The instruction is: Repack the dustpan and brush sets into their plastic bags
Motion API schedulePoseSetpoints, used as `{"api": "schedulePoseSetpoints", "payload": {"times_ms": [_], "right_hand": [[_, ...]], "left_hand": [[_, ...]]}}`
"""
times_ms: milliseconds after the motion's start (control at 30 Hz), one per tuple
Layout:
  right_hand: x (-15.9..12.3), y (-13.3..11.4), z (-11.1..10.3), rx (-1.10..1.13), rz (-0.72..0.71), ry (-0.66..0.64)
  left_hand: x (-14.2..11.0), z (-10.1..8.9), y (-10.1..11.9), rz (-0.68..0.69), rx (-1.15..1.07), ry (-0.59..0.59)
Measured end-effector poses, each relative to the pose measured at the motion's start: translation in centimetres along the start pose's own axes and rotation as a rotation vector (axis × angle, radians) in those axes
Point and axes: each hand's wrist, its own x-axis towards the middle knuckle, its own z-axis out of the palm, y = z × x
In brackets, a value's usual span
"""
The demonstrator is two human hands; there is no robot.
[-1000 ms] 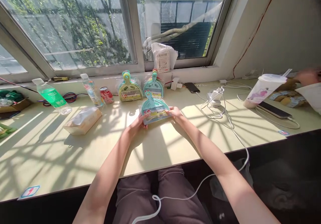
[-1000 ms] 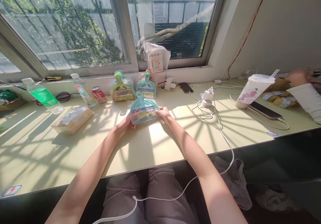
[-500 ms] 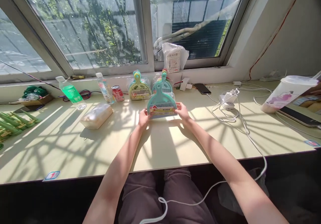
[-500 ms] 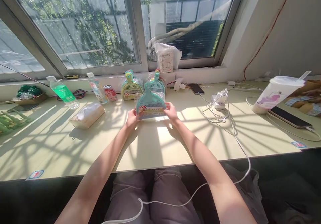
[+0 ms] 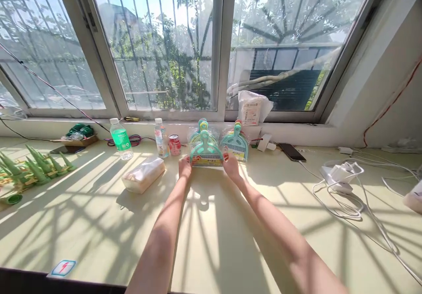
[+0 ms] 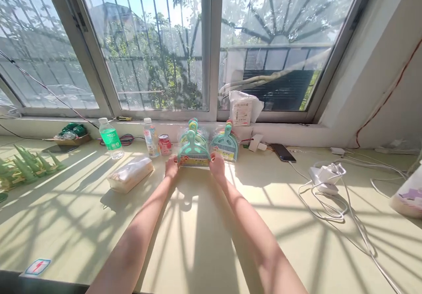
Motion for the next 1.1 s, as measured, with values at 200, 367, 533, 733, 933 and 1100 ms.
{"api": "schedulePoseSetpoints", "payload": {"times_ms": [200, 367, 533, 733, 933, 1100], "right_hand": [[4.0, 1.0, 5.8, -0.016, -0.011, 0.102], [5.9, 3.4, 7.4, -0.02, -0.089, 0.21], [6.0, 4.1, 7.7, -0.06, -0.108, 0.22], [5.0, 2.7, 6.1, -0.14, -0.145, 0.363], [7.1, 5.3, -2.1, -0.26, 0.305, 0.642], [8.0, 8.3, -6.9, -0.279, 0.308, 0.451]], "left_hand": [[4.7, 0.7, -2.8, 0.016, 0.05, 0.207], [7.1, 2.7, -4.6, 0.032, 0.077, 0.173], [7.8, 3.3, -6.2, 0.051, 0.067, 0.2], [7.6, 3.1, -5.9, 0.051, 0.064, 0.178], [6.9, 2.7, -4.5, 0.119, 0.194, 0.247], [5.8, 3.4, -5.0, 0.509, 0.363, 0.317]]}}
